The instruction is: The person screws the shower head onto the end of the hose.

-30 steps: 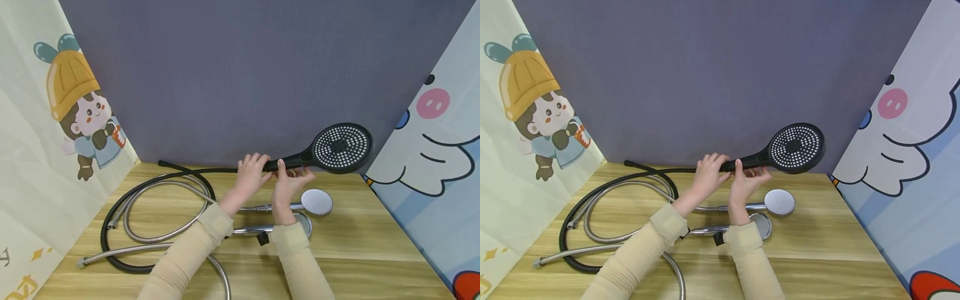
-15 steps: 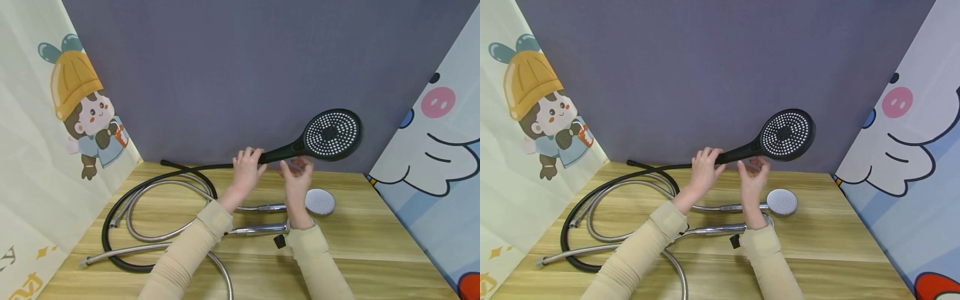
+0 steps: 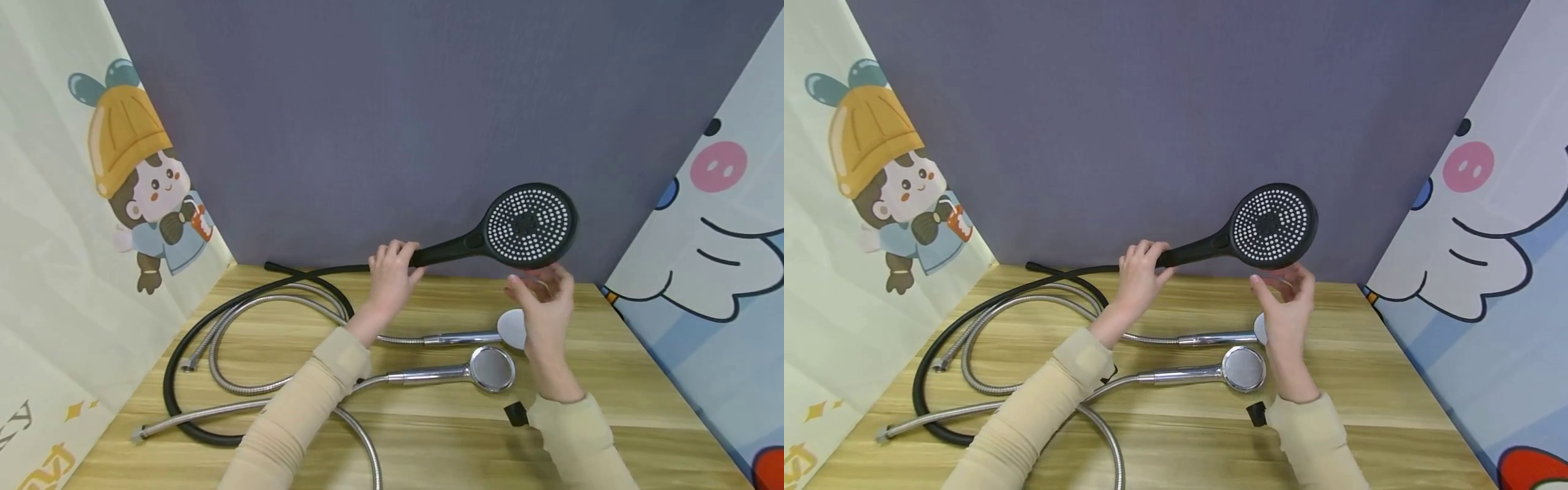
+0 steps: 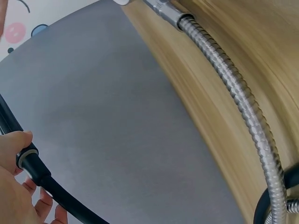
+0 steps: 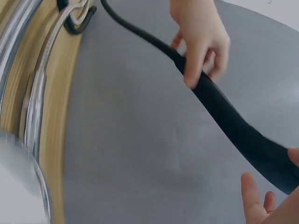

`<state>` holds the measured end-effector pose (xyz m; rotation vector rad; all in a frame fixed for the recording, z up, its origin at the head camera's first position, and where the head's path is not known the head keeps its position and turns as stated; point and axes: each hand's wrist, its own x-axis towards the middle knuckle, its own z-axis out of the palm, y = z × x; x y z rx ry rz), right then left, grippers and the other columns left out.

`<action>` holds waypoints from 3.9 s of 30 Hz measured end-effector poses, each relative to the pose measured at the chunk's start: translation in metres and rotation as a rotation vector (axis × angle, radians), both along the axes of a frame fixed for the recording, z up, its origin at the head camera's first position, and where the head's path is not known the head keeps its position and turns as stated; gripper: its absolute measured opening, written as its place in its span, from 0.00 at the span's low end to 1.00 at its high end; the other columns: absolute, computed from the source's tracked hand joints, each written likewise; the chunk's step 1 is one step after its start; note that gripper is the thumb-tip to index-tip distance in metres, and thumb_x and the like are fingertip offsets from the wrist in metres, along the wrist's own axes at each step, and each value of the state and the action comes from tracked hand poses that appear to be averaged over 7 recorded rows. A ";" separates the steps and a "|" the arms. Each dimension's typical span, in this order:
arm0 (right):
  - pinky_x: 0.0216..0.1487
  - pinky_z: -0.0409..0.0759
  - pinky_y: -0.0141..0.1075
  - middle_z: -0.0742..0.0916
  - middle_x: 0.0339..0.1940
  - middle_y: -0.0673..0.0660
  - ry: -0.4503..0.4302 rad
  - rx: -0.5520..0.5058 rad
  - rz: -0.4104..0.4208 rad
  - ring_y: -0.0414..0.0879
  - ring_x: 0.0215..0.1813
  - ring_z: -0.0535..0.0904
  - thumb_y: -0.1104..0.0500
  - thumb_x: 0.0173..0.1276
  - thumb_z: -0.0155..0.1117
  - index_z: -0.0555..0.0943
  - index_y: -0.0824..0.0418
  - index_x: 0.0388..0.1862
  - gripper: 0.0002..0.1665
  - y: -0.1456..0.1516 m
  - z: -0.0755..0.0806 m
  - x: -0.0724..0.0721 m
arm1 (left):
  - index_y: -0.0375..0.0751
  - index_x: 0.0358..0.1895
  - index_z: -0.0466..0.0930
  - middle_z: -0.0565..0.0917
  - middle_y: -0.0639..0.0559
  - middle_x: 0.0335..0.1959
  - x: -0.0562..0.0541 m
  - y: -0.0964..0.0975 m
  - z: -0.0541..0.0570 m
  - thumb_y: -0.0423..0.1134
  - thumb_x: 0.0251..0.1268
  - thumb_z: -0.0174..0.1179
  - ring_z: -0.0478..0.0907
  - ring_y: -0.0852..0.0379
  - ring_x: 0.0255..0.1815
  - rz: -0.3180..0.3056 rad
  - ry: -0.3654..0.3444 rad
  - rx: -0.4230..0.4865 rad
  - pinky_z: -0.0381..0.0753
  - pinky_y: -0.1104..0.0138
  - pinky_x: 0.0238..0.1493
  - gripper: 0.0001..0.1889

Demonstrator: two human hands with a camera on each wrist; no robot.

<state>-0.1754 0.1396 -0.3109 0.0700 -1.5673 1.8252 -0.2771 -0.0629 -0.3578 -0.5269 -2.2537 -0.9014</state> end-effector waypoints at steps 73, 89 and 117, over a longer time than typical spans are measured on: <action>0.40 0.84 0.37 0.67 0.55 0.64 -0.625 0.314 0.132 0.36 0.33 0.80 0.74 0.63 0.57 0.47 0.66 0.73 0.44 0.128 -0.078 -0.088 | 0.47 0.63 0.70 0.73 0.51 0.60 0.155 -0.153 -0.063 0.46 0.48 0.72 0.66 0.49 0.62 -0.206 -0.156 -0.092 0.71 0.46 0.57 0.35; 0.35 0.83 0.31 0.70 0.58 0.81 -0.748 0.629 0.111 0.38 0.31 0.78 0.69 0.62 0.61 0.51 0.76 0.69 0.42 0.146 -0.085 -0.108 | 0.47 0.61 0.71 0.74 0.47 0.56 0.139 -0.170 -0.086 0.42 0.47 0.73 0.67 0.46 0.58 -0.157 -0.148 -0.171 0.70 0.45 0.54 0.34; 0.55 0.75 0.47 0.72 0.58 0.80 -0.886 0.949 0.082 0.66 0.56 0.75 0.58 0.64 0.63 0.55 0.78 0.68 0.43 0.146 -0.084 -0.112 | 0.44 0.60 0.71 0.74 0.41 0.55 0.095 -0.167 -0.072 0.45 0.49 0.72 0.68 0.39 0.58 -0.128 -0.077 -0.338 0.68 0.44 0.56 0.32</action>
